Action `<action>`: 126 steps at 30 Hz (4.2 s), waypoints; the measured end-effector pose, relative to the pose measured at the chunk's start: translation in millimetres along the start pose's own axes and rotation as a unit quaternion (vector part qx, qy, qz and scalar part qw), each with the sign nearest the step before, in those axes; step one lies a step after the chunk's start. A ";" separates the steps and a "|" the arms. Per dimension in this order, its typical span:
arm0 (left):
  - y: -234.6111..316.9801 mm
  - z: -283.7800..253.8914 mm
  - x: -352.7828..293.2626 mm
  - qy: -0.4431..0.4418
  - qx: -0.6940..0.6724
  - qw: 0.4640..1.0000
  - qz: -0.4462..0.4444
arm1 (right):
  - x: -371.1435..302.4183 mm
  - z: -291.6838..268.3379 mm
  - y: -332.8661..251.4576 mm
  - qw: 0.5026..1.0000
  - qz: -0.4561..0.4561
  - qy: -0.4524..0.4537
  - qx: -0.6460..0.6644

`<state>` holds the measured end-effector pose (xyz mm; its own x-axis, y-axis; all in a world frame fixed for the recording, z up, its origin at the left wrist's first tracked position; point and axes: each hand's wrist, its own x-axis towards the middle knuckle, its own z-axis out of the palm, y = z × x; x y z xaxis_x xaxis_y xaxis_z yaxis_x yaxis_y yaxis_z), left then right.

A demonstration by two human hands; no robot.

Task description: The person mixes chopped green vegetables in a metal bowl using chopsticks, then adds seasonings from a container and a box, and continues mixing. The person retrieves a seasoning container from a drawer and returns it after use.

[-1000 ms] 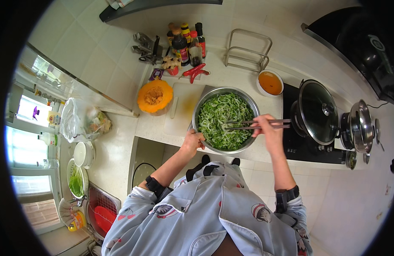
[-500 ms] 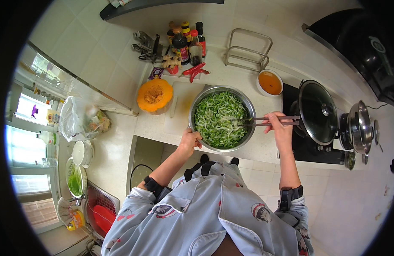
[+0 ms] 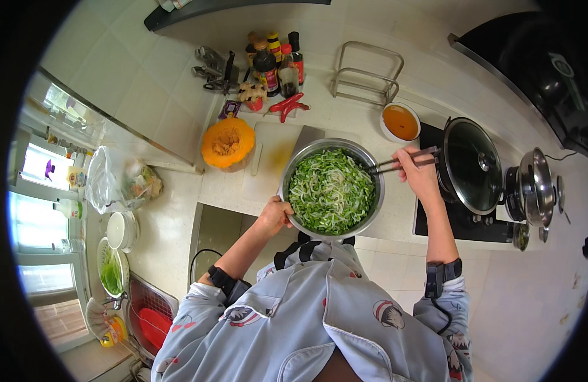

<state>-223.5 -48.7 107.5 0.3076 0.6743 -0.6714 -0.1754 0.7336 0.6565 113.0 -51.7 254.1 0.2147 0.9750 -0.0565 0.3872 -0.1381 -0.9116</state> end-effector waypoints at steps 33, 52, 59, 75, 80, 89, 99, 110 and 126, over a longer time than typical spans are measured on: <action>5.0 33.1 -1.9 0.070 -0.002 0.997 0.035 | -30.4 51.0 -1.8 0.998 0.004 -0.014 0.058; -0.1 37.7 4.9 0.008 0.025 0.998 0.060 | -31.6 98.4 -23.7 0.978 0.013 -0.107 0.177; 4.9 33.0 0.5 0.037 -0.002 0.998 0.056 | -26.4 58.3 2.1 0.990 0.049 -0.131 0.027; 10.2 29.8 4.3 0.031 0.002 0.998 0.052 | -13.0 57.5 -2.7 0.995 0.053 -0.041 0.079; 10.8 31.2 6.1 0.025 0.018 0.998 0.049 | -10.4 83.8 -5.1 0.984 -0.020 -0.021 0.178; 17.4 30.2 5.6 0.060 0.013 0.996 0.059 | -11.0 59.4 -17.1 0.993 0.023 -0.063 0.094; 19.5 22.4 12.5 0.087 -0.003 0.995 0.048 | -21.0 50.6 -6.5 0.978 0.008 -0.206 -0.019; 23.4 29.6 -0.4 0.037 0.021 0.998 0.046 | -3.2 61.9 -14.7 0.992 -0.102 -0.054 0.054; -1.7 26.7 9.2 0.107 -0.052 0.990 0.077 | -17.2 11.5 -17.1 0.997 -0.061 0.040 0.013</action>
<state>-195.3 -46.0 109.4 0.0658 0.7723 -0.6318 -0.3032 0.6187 0.7247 92.4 -64.1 266.0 0.2384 0.9672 0.0874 0.3926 -0.0137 -0.9196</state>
